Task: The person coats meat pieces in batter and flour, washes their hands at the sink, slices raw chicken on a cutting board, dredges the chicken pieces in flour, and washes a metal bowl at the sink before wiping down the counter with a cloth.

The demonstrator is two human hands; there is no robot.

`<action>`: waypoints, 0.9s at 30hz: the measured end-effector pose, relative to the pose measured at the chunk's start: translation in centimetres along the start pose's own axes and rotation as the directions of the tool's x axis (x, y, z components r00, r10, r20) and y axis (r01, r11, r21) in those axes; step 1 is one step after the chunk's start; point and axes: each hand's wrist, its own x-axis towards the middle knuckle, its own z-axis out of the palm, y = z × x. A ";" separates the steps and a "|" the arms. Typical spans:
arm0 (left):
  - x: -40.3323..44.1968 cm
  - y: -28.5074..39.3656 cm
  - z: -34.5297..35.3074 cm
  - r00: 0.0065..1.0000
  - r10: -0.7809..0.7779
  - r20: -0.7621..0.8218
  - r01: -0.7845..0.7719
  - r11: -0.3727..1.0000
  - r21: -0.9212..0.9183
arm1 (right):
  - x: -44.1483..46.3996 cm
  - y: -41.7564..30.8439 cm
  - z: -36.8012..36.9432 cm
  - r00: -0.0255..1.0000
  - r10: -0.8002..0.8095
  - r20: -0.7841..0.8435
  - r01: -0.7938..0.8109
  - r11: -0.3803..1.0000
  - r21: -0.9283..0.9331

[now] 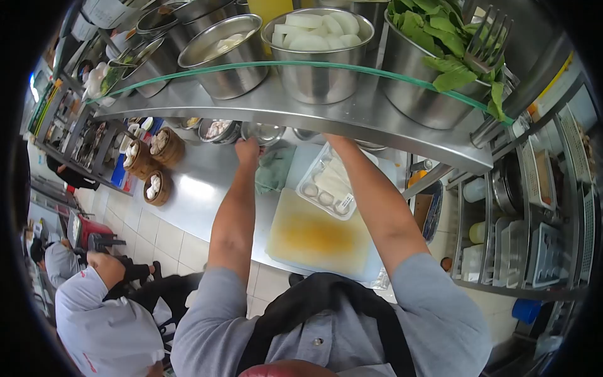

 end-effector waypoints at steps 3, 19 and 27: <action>0.0 3.8 -1.1 0.998 0.061 0.021 -0.060 0.997 -0.044 | 2.0 1.5 4.7 0.973 0.219 0.072 -0.229 0.957 0.177; -6.2 -3.7 -7.9 0.250 0.489 0.836 -0.961 0.020 0.276 | -27.7 -5.7 6.3 0.924 -0.029 -0.381 0.004 0.998 -0.066; -10.3 -4.9 -21.6 0.417 0.491 0.765 -0.907 0.276 0.317 | -30.2 -4.2 11.9 0.992 0.118 0.041 -0.119 0.993 0.022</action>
